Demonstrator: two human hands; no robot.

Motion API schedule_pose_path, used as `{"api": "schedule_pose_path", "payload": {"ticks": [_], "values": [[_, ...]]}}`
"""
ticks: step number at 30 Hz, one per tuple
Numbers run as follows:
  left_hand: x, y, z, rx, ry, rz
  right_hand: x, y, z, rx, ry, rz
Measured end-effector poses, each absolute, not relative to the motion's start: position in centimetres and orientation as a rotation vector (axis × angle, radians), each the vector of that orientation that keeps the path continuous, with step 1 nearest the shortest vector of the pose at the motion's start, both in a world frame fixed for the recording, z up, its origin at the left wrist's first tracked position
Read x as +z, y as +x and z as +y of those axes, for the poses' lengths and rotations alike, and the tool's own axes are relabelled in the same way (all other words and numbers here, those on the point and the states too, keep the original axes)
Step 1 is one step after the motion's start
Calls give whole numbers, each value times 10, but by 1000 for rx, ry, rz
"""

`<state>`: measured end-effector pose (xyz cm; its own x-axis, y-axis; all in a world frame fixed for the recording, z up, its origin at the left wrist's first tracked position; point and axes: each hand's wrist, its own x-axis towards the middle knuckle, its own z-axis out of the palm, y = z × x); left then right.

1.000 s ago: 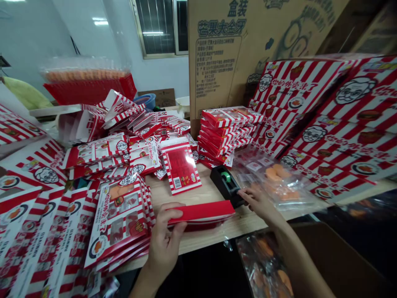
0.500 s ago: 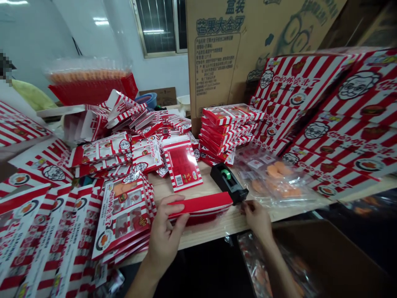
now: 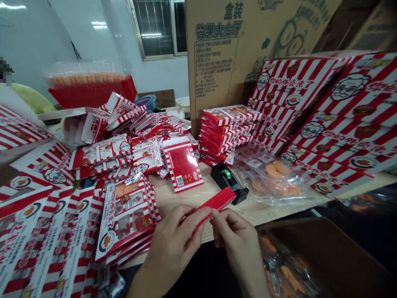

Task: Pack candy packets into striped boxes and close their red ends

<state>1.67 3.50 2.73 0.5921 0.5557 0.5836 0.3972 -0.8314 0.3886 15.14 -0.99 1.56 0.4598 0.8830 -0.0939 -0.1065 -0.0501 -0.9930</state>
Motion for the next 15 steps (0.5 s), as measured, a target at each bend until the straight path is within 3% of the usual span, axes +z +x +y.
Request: {"api": "schedule_pose_path", "payload": {"ticks": [5,8,13,15], "values": [[39,12,48,794,2736,773,-8,151,0,909,-1428,-763],[44,15,57,798,2741,801,-38,152,3,856,-1471,-808],[45,32,54,884,2829,971,-62,174,3,393,-1500,-850],[43,37,48,900,2833,941,-55,185,2,484,-1369,-930]]}}
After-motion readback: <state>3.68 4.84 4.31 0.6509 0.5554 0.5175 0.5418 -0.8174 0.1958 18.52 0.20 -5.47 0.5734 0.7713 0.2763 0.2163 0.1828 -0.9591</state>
